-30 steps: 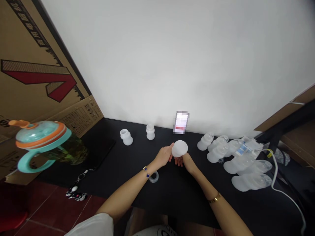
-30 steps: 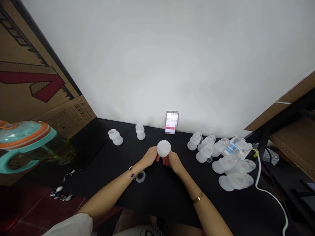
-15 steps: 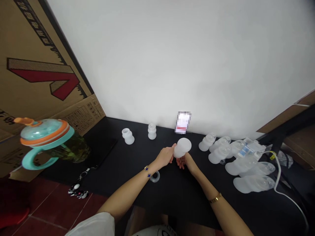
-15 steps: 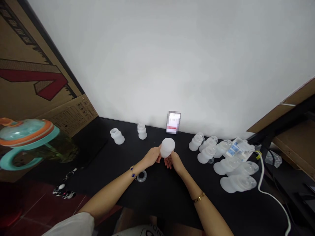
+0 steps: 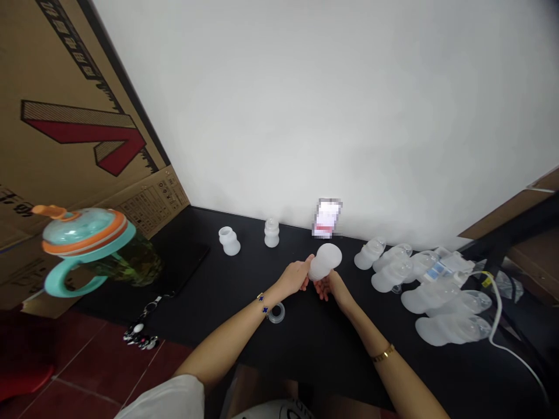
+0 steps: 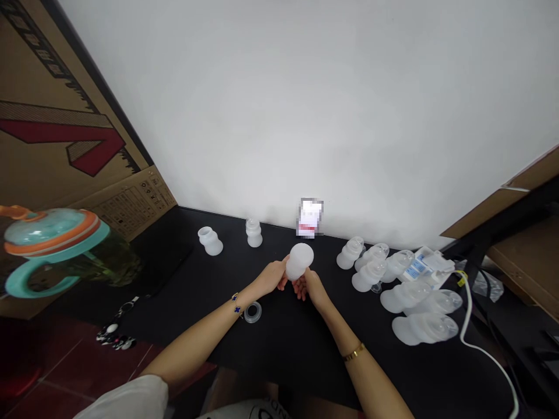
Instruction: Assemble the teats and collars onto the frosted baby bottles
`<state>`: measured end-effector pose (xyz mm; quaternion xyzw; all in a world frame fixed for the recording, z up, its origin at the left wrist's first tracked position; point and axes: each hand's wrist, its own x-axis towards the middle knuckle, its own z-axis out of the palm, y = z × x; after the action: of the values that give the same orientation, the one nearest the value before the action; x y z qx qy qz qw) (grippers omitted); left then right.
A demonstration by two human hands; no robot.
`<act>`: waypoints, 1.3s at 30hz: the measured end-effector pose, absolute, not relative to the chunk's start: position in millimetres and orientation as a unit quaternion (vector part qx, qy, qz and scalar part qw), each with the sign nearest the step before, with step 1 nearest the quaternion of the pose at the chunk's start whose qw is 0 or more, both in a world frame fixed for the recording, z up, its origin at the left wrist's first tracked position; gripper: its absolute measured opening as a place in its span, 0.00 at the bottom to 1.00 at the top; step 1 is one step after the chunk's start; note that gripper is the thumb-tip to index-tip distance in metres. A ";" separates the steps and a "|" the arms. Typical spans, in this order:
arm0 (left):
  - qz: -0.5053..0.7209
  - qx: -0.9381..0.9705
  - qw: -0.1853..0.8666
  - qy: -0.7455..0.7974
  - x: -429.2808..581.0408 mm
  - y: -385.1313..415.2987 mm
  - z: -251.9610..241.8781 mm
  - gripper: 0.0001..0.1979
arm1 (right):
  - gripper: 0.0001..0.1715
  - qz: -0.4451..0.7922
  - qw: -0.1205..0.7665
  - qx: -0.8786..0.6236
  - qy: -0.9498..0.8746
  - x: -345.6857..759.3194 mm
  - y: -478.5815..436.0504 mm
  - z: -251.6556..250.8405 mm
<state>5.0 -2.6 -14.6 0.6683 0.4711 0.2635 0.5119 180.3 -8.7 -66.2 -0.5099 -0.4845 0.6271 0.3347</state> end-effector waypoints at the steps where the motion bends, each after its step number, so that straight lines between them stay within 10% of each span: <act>1: 0.266 0.666 0.513 0.472 5.0 -2.4 -15.1 0.38 | 0.37 0.631 0.333 -0.512 -0.478 180.2 -8.0 -66.1; 39: 0.268 0.584 0.627 0.441 12.3 1.3 -30.1 0.39 | 0.39 0.658 0.354 -0.545 -0.381 177.3 -4.3 -55.1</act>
<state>12.3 1.3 -30.1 0.5835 0.4414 0.2679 0.6268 177.3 -4.3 -55.1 -0.5448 -0.3809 0.6580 0.3537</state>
